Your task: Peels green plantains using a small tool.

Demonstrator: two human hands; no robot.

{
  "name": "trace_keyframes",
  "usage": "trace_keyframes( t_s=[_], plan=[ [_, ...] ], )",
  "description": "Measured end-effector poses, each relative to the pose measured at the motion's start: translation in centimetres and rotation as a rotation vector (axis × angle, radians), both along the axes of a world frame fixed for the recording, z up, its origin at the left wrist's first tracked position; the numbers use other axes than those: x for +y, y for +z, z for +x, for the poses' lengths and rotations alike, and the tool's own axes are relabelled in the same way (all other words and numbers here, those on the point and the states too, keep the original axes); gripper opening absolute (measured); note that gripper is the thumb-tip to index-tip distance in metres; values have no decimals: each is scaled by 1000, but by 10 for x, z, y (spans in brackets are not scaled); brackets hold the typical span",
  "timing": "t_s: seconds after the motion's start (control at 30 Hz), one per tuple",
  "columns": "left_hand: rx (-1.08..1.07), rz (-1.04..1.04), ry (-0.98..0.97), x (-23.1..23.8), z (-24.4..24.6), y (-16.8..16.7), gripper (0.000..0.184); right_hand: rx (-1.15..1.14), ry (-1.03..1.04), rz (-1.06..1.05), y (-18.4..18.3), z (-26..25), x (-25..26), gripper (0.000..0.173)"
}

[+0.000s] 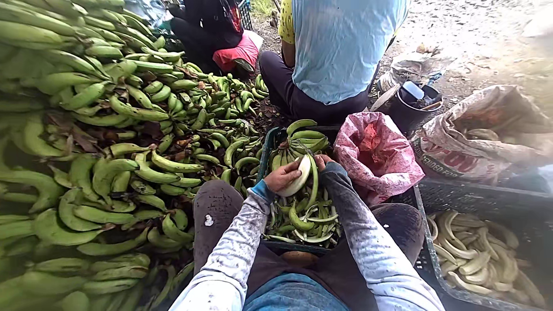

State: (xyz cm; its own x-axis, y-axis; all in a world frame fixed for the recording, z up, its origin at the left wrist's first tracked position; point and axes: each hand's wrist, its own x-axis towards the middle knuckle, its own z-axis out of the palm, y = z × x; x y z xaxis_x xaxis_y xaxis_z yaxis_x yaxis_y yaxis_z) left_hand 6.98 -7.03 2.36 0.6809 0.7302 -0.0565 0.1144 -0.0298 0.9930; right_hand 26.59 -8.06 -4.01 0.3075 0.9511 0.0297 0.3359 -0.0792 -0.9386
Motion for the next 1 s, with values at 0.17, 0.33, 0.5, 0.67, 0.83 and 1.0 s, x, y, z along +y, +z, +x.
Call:
trace_keyframes(
  t_s=[0.17,0.33,0.5,0.67,0.83,1.0],
  plan=[
    [41,-210,398,8,-2,-10,40,-249,184,-26,23,-11,-25,49],
    [-303,-669,654,22,-6,11,31,-713,150,414,27,-46,-61,51],
    [-435,-585,675,1,11,7,32,-610,134,55,42,-35,-49,52],
    [-410,-504,400,-13,9,-10,35,7,28,-195,36,-12,-17,46],
    [-357,-404,490,3,-9,-5,31,-209,311,42,35,-20,-36,48],
    [-407,-568,482,17,-8,-3,38,-652,383,377,32,-25,-49,51]
  ],
)
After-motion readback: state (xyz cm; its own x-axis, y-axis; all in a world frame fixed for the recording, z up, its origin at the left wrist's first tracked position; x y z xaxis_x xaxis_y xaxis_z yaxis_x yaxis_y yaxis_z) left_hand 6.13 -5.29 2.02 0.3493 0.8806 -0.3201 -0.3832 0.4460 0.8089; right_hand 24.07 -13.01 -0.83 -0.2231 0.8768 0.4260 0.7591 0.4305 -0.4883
